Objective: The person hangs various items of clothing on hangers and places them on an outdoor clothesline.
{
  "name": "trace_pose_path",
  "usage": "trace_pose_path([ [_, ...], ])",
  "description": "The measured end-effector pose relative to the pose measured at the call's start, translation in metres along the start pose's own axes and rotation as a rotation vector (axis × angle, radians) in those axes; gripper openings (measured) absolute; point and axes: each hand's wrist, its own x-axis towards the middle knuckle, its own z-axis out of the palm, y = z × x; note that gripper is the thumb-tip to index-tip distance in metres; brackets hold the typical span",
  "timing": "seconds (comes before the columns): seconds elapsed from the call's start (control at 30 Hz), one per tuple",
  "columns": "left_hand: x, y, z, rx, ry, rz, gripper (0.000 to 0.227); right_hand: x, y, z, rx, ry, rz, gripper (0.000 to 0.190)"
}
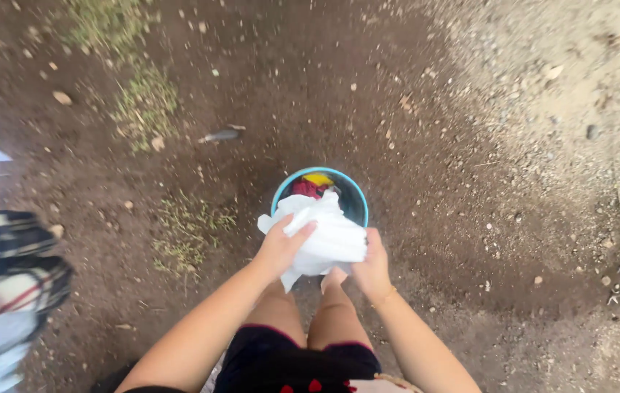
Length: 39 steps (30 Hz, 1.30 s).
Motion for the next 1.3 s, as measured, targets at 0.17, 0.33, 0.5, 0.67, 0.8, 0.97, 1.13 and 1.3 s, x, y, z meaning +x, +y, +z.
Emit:
trace_pose_path([
  [0.17, -0.016, 0.039, 0.005, 0.147, 0.075, 0.042, 0.043, -0.027, -0.067, -0.03, 0.188, 0.034, -0.064, 0.015],
  [0.33, -0.028, 0.052, 0.001, 0.257, -0.037, 0.157, 0.042, -0.043, -0.151, -0.056, 0.219, 0.084, -0.368, 0.016],
  [0.5, -0.032, 0.081, -0.018, 0.526, 0.081, 0.259, 0.041, -0.046, -0.227, -0.09, 0.532, 0.106, -0.392, 0.012],
  [0.67, -0.078, 0.129, -0.002, 0.656, 0.097, 0.383, 0.049, -0.054, -0.277, -0.128, 0.828, 0.018, -0.38, 0.009],
  [0.8, -0.131, 0.158, 0.039, 0.729, 0.181, 0.916, 0.057, -0.055, -0.317, -0.147, 0.928, -0.059, -0.322, 0.011],
  [0.97, -0.151, 0.18, 0.108, 0.866, 0.084, 1.2, 0.086, -0.047, -0.342, -0.165, 0.935, -0.086, -0.304, 0.031],
  [1.13, -0.126, 0.209, 0.124, 0.842, 0.1, 0.973, 0.049, -0.023, -0.348, -0.2, 0.913, -0.258, -0.452, 0.04],
  [1.3, -0.163, 0.272, 0.142, 0.867, 0.391, 0.752, 0.028, -0.008, -0.356, -0.237, 0.848, -0.277, -0.403, 0.046],
])
